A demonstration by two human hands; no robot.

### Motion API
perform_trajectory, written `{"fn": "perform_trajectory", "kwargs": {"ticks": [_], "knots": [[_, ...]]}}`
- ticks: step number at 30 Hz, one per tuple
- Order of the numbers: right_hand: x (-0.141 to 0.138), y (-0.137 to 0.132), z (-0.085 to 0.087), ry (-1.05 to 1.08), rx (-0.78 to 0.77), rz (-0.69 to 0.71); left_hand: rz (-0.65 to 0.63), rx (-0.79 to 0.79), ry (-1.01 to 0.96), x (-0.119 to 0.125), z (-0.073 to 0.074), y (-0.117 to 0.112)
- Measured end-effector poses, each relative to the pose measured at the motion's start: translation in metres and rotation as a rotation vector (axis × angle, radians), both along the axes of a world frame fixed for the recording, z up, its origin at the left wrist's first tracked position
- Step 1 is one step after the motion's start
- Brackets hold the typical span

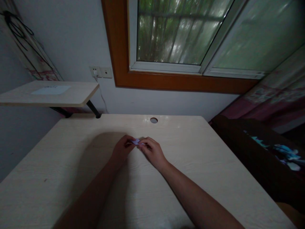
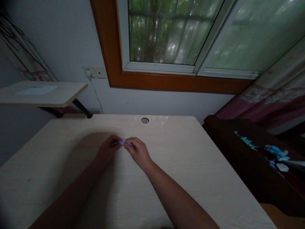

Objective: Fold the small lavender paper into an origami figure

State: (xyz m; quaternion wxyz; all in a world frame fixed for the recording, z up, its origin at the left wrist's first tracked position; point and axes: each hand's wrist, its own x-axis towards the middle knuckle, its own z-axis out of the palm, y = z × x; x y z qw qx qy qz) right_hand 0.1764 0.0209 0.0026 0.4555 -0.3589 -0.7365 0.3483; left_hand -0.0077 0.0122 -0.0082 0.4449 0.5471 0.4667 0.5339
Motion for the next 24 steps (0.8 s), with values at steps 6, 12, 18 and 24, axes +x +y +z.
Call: {"fn": "perform_trajectory", "kwargs": {"ticks": [6, 12, 18, 24], "knots": [[0.001, 0.0, -0.002, 0.048, -0.069, 0.007, -0.028, 0.061, 0.034, 0.0, 0.002, -0.002], [0.001, 0.001, -0.005, 0.062, -0.062, -0.017, -0.08, 0.154, 0.092, -0.003, -0.001, -0.002], [0.001, 0.0, -0.004, 0.11, -0.096, 0.006, -0.077, 0.204, 0.122, -0.003, -0.003, -0.001], [0.0, 0.003, -0.012, 0.236, -0.209, 0.01, -0.033, 0.196, 0.152, -0.003, 0.002, -0.003]]}}
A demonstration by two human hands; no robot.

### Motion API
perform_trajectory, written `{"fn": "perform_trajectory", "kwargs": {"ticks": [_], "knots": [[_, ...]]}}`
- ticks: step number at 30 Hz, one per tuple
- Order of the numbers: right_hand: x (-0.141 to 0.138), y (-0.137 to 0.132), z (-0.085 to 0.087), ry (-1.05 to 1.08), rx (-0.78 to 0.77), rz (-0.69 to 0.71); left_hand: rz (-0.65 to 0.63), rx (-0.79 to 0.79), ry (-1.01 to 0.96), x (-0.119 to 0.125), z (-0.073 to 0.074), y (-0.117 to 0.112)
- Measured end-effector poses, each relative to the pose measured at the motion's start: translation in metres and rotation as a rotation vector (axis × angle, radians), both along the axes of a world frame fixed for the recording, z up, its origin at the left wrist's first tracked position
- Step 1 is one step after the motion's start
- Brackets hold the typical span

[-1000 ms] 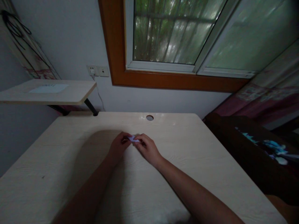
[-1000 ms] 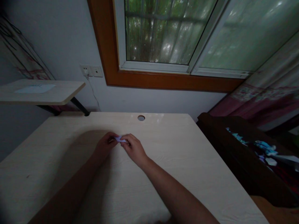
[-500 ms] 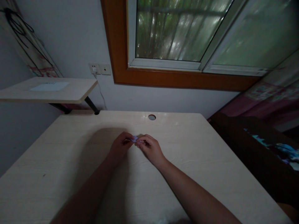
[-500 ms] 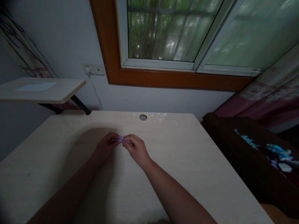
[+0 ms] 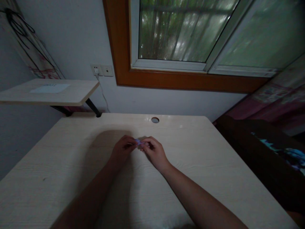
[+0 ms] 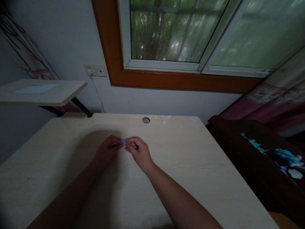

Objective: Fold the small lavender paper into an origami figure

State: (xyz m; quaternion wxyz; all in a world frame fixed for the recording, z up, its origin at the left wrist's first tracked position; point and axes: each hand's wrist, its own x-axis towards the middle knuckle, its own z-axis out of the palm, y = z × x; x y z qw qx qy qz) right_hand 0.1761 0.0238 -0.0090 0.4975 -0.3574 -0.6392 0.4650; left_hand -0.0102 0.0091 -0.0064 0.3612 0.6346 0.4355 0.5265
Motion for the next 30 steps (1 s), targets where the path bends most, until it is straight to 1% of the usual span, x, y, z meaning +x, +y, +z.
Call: {"fn": "perform_trajectory", "kwargs": {"ticks": [6, 10, 13, 16, 19, 21, 24, 30], "knots": [[-0.002, 0.002, -0.002, 0.143, -0.139, 0.02, 0.014, -0.02, -0.045, 0.001, 0.002, -0.001], [-0.002, 0.003, 0.0, 0.183, -0.173, 0.021, 0.025, -0.035, -0.004, 0.001, 0.004, -0.002], [-0.002, 0.003, 0.0, 0.166, -0.169, 0.006, 0.014, -0.026, 0.024, 0.001, 0.007, -0.003], [-0.002, 0.004, -0.001, 0.148, -0.151, -0.01, 0.0, -0.053, 0.004, 0.002, 0.007, -0.003], [-0.002, 0.004, -0.002, 0.136, -0.144, -0.002, 0.019, -0.123, -0.071, 0.004, 0.003, -0.002], [-0.002, 0.004, -0.002, 0.136, -0.138, 0.001, 0.058, -0.165, -0.127, 0.005, 0.0, -0.001], [-0.002, 0.003, -0.003, 0.123, -0.129, -0.006, 0.085, -0.201, -0.142, 0.006, -0.004, -0.001], [-0.001, 0.003, -0.003, 0.097, -0.113, -0.014, 0.039, -0.267, -0.202, 0.006, -0.003, -0.002]]}}
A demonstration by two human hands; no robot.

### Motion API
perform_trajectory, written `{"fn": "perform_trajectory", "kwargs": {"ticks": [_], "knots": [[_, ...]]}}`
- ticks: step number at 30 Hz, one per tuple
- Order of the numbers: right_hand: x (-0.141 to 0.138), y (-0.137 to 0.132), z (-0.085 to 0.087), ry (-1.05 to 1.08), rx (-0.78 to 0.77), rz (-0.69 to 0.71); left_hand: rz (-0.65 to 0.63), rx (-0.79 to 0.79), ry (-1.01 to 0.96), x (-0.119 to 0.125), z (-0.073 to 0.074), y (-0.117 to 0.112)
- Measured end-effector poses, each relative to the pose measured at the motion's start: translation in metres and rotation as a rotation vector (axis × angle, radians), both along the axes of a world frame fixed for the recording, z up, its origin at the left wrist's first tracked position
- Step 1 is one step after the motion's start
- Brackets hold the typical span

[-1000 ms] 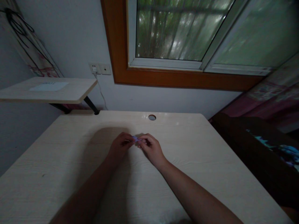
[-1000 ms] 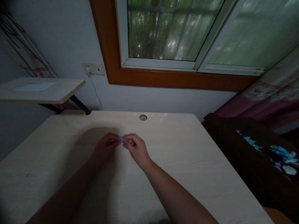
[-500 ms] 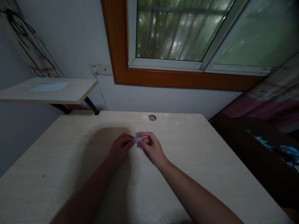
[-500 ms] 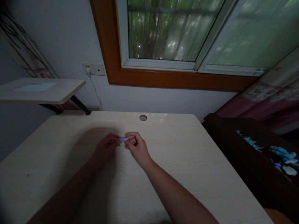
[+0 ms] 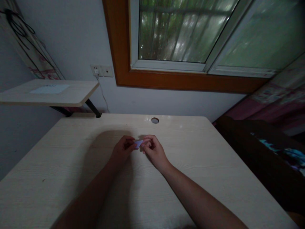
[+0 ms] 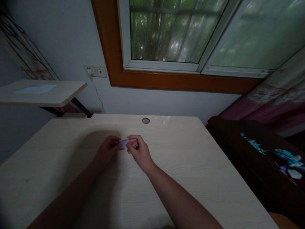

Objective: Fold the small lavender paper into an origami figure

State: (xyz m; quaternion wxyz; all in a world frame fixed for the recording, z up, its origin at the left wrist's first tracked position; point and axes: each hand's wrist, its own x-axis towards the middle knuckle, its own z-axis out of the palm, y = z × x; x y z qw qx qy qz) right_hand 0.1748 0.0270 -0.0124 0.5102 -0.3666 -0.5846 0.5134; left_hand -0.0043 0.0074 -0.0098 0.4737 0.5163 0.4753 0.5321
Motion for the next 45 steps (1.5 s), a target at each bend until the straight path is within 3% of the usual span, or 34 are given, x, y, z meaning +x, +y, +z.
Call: {"fn": "perform_trajectory", "kwargs": {"ticks": [10, 23, 37, 45], "knots": [[0.0, 0.0, 0.0, -0.001, -0.005, 0.04, -0.001, -0.012, -0.011, 0.001, 0.003, 0.0], [0.001, -0.003, 0.003, -0.073, 0.025, 0.043, -0.093, -0.07, 0.032, 0.0, 0.003, 0.002], [0.001, -0.003, -0.001, -0.124, 0.046, 0.028, 0.069, -0.02, -0.027, 0.002, 0.014, 0.003], [0.003, -0.003, 0.001, -0.04, -0.019, -0.05, 0.002, 0.078, 0.043, 0.006, 0.015, 0.002]]}}
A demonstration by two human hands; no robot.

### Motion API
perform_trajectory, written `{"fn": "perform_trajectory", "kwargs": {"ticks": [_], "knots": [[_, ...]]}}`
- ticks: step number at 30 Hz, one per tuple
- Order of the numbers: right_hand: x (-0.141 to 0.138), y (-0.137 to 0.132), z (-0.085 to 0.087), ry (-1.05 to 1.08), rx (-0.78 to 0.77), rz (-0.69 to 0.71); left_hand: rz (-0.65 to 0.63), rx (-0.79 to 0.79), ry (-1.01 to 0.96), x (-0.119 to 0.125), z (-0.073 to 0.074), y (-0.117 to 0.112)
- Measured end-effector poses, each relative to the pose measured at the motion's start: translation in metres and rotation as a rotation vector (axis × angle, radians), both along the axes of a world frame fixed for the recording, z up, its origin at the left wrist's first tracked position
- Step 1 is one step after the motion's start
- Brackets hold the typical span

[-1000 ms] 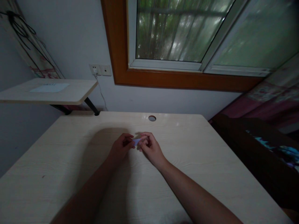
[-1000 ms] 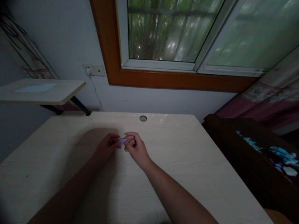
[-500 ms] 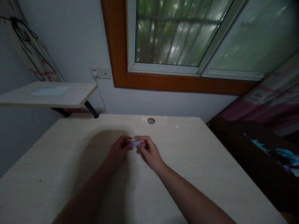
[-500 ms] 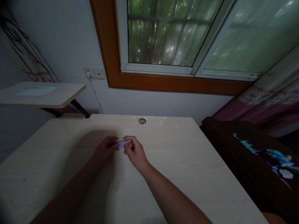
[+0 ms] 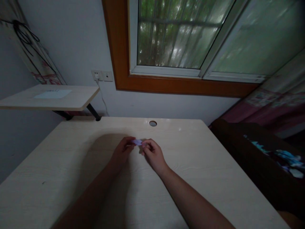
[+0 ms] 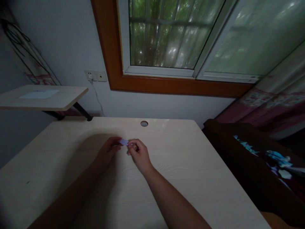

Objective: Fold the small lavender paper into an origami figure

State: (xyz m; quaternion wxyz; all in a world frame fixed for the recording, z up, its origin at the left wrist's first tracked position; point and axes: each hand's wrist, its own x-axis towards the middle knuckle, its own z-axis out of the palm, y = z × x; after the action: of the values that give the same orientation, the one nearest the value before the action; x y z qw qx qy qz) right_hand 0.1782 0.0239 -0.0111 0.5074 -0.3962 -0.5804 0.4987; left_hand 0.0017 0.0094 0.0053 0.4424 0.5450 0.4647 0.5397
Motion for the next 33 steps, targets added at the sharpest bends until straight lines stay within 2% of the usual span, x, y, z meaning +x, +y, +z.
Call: {"fn": "perform_trajectory", "kwargs": {"ticks": [5, 9, 16, 27, 33], "knots": [[0.001, -0.001, 0.001, 0.02, 0.006, -0.063, -0.05, -0.025, 0.098, 0.007, 0.002, 0.007], [0.001, -0.001, 0.002, 0.008, 0.034, -0.106, -0.045, 0.021, 0.142, 0.012, 0.002, 0.012], [0.0, -0.003, 0.001, -0.069, 0.097, -0.138, -0.043, 0.166, 0.178, 0.011, -0.007, 0.015], [0.002, -0.003, 0.001, -0.039, 0.056, -0.054, 0.018, 0.237, 0.232, 0.004, -0.015, 0.015], [0.001, -0.001, 0.001, -0.031, 0.136, 0.022, 0.027, 0.245, 0.252, 0.003, -0.011, 0.012]]}}
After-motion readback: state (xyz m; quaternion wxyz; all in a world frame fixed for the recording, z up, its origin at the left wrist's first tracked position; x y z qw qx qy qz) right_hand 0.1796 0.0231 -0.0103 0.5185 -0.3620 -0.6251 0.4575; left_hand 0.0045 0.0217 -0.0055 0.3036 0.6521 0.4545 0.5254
